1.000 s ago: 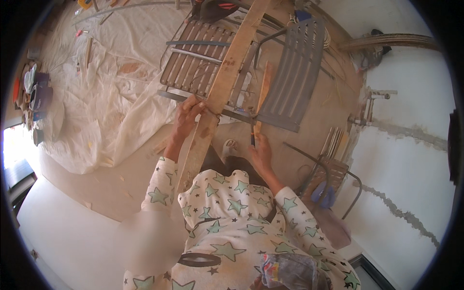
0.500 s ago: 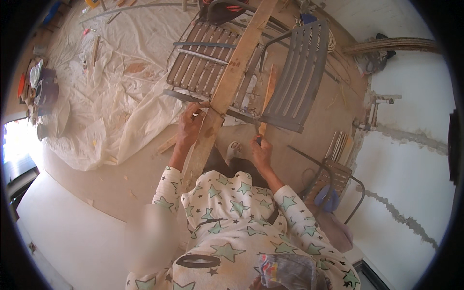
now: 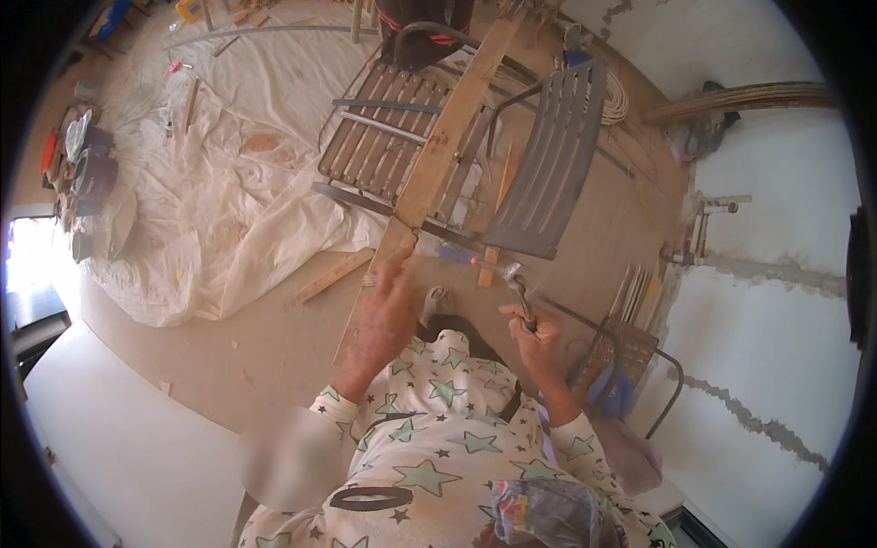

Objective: The person uses pliers to bend and secure metal wire ties around a wooden plank that is clamped to a metal chair frame. They repeatedly adjust the wire and tighten it to fasten the plank to the chair structure.

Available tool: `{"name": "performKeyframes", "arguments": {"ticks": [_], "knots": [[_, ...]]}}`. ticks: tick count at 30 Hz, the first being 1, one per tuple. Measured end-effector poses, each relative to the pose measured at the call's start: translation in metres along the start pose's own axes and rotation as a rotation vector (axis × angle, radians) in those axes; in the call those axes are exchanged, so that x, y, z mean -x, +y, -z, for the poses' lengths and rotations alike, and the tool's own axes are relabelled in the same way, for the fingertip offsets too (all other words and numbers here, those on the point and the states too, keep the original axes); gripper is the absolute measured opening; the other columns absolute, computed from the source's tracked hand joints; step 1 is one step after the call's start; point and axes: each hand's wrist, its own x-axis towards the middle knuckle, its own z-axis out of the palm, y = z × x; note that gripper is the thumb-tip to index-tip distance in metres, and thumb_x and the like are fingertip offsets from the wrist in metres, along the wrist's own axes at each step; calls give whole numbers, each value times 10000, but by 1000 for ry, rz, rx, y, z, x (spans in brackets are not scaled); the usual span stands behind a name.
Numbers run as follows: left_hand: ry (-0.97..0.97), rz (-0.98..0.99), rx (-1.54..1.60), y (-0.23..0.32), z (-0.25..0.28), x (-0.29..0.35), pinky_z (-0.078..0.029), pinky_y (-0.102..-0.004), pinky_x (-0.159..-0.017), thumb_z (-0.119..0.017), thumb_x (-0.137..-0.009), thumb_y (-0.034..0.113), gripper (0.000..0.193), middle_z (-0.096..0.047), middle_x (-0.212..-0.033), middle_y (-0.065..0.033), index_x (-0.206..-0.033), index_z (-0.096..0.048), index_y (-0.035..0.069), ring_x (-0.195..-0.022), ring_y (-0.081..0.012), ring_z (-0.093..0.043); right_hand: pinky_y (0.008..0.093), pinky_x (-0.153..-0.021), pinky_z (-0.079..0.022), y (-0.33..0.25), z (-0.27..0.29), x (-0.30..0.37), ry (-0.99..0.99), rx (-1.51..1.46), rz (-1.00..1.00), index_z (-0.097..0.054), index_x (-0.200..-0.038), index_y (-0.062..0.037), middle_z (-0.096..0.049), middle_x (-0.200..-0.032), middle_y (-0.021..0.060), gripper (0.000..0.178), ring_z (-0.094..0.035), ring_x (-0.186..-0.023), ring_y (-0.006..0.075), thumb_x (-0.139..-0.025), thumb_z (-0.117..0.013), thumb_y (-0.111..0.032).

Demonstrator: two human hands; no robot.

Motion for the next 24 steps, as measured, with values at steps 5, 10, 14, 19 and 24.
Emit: {"name": "performKeyframes", "arguments": {"ticks": [5,10,14,19,24], "knots": [[-169,-261,-81,24,-21,-23,-535,-434,-726,-715,-868,88,413,-623,-1053,-145,-1256,-588,28,-903,-332,-648,237,-582,-417,-45,5,-14,-38,30,179,-741,-1116,7,-605,-761,14,279,-518,-658,67,-865,-625,40],[-269,-262,24,47,-35,-8,-535,-411,-654,-706,-855,81,338,-608,-910,-113,-1164,-577,30,-745,-327,-656,235,-615,-433,-63,-6,-32,88,87,317,-718,-1167,13,-633,-827,17,323,-543,-686,95,-861,-626,62],[-369,-234,98,54,-21,-6,-550,-444,-771,-690,-892,88,463,-628,-1170,-111,-1340,-573,110,-940,-345,-679,224,-600,-428,-49,1,-29,60,-245,162,-715,-1158,30,-648,-863,41,314,-550,-697,77,-857,-634,68],[-422,-264,55,73,2,-2,-566,-410,-739,-720,-859,83,578,-616,-1199,-91,-1407,-540,132,-898,-309,-684,202,-462,-392,-50,12,-28,-95,-765,-97,-665,-1209,45,-706,-956,126,357,-487,-543,36,-853,-648,24],[-264,-241,152,63,7,12,-568,-390,-732,-743,-841,75,512,-635,-1156,-89,-1330,-592,110,-854,-309,-684,218,-409,-460,-46,19,-48,-508,-1115,-376,-538,-1377,46,-695,-1122,275,559,-566,-502,92,-855,-707,-61]]}}
